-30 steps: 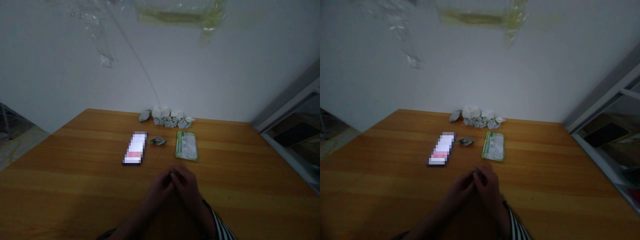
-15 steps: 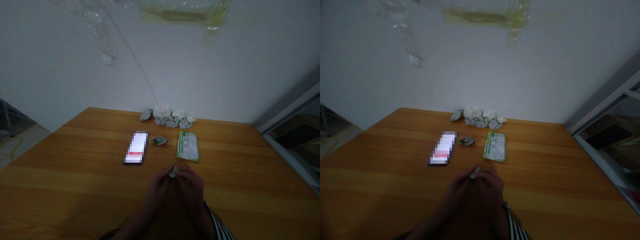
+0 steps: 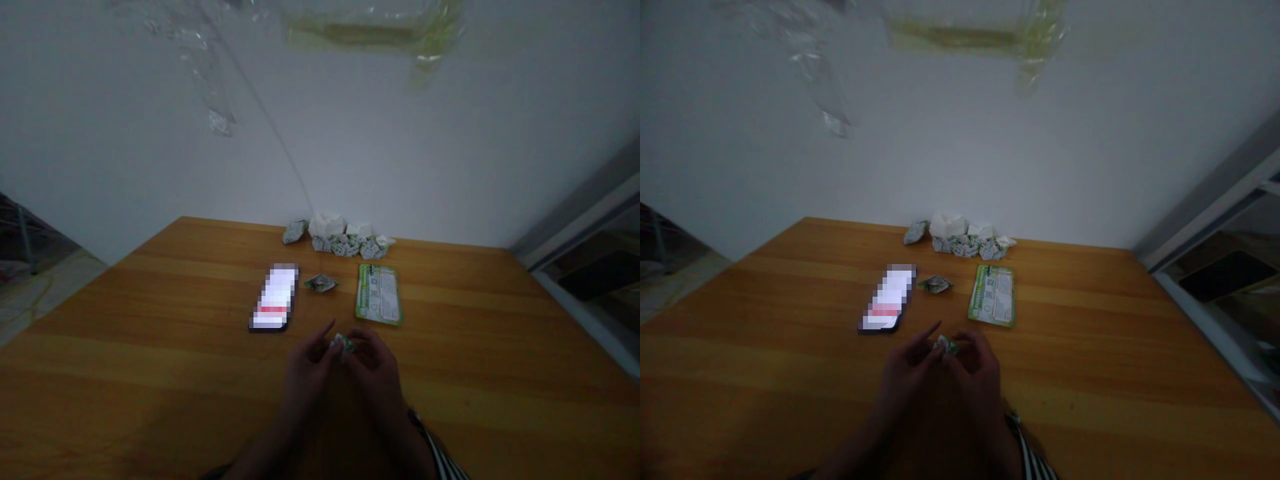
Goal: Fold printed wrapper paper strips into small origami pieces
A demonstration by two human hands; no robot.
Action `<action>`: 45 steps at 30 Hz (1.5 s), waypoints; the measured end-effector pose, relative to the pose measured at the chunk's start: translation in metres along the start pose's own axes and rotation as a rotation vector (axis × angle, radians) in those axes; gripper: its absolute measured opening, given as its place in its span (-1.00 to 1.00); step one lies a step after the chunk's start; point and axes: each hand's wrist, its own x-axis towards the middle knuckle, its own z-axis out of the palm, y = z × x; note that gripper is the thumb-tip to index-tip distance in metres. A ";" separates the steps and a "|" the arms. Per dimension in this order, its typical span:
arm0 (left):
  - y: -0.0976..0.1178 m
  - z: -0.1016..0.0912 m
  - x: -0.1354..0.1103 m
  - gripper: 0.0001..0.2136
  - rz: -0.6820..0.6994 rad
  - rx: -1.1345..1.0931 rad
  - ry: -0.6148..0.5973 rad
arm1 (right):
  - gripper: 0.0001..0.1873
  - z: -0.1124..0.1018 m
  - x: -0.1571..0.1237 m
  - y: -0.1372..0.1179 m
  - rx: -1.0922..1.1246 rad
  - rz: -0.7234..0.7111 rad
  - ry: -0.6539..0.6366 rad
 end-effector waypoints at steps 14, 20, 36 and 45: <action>0.000 -0.006 0.007 -0.77 -0.011 0.022 -0.270 | -0.77 -0.009 0.005 0.000 -0.177 -0.068 -0.142; -0.001 -0.004 -0.001 -0.86 0.256 0.463 -0.118 | -0.75 -0.014 0.006 -0.008 -0.486 -0.185 -0.250; -0.007 0.004 0.002 -0.76 0.040 0.011 -0.025 | -0.74 -0.010 0.011 0.010 0.116 0.041 0.069; -0.002 0.001 -0.003 -0.85 0.103 -0.273 0.028 | -0.89 -0.012 0.005 -0.007 0.118 -0.195 -0.135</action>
